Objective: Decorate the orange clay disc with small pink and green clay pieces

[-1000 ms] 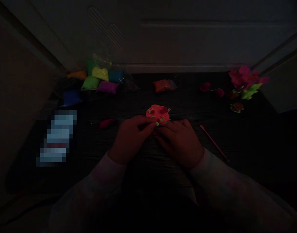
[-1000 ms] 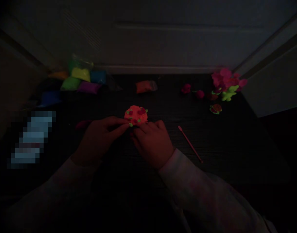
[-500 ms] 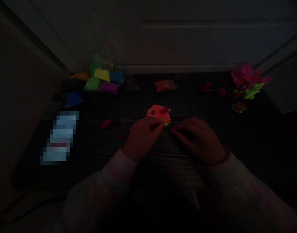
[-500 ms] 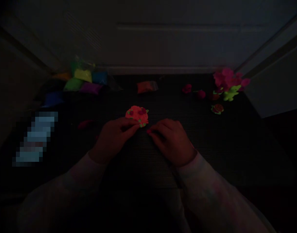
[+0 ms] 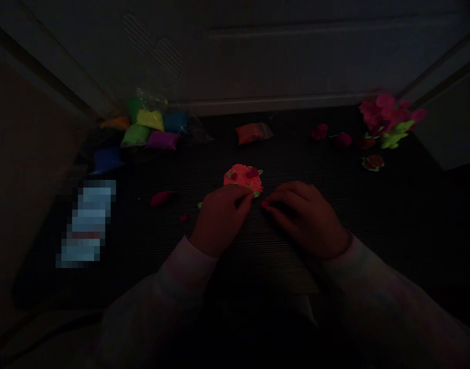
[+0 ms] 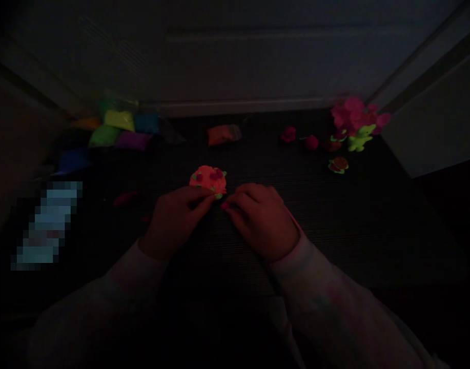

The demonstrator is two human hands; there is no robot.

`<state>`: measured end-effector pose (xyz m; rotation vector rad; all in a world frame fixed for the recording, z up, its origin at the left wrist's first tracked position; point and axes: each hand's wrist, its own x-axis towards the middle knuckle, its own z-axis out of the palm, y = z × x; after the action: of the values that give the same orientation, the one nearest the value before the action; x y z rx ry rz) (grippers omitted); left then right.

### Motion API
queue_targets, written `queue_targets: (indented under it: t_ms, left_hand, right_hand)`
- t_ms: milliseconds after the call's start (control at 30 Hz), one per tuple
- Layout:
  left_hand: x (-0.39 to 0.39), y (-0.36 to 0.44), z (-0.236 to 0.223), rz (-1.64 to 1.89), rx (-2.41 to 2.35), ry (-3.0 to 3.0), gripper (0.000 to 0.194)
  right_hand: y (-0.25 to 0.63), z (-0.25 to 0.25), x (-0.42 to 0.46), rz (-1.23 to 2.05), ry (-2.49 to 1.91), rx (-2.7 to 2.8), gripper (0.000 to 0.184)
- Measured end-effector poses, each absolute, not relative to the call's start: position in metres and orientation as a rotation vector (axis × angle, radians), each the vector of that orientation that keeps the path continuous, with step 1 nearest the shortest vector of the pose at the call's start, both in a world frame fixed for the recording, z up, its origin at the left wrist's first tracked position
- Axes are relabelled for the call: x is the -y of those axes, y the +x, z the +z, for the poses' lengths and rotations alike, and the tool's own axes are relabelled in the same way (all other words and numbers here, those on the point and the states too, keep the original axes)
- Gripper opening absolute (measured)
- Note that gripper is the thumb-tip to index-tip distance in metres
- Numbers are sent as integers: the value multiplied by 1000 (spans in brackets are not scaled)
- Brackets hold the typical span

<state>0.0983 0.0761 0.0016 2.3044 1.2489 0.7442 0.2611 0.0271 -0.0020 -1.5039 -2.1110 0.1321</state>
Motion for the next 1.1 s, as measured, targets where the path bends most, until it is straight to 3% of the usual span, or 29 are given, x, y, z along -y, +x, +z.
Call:
queue_targets:
  t_ms: [1100]
  left_hand:
    - [-74,98,2,715,-1312,2514,12]
  right_hand:
    - [261,-2,-26,133,-1495,2122,12]
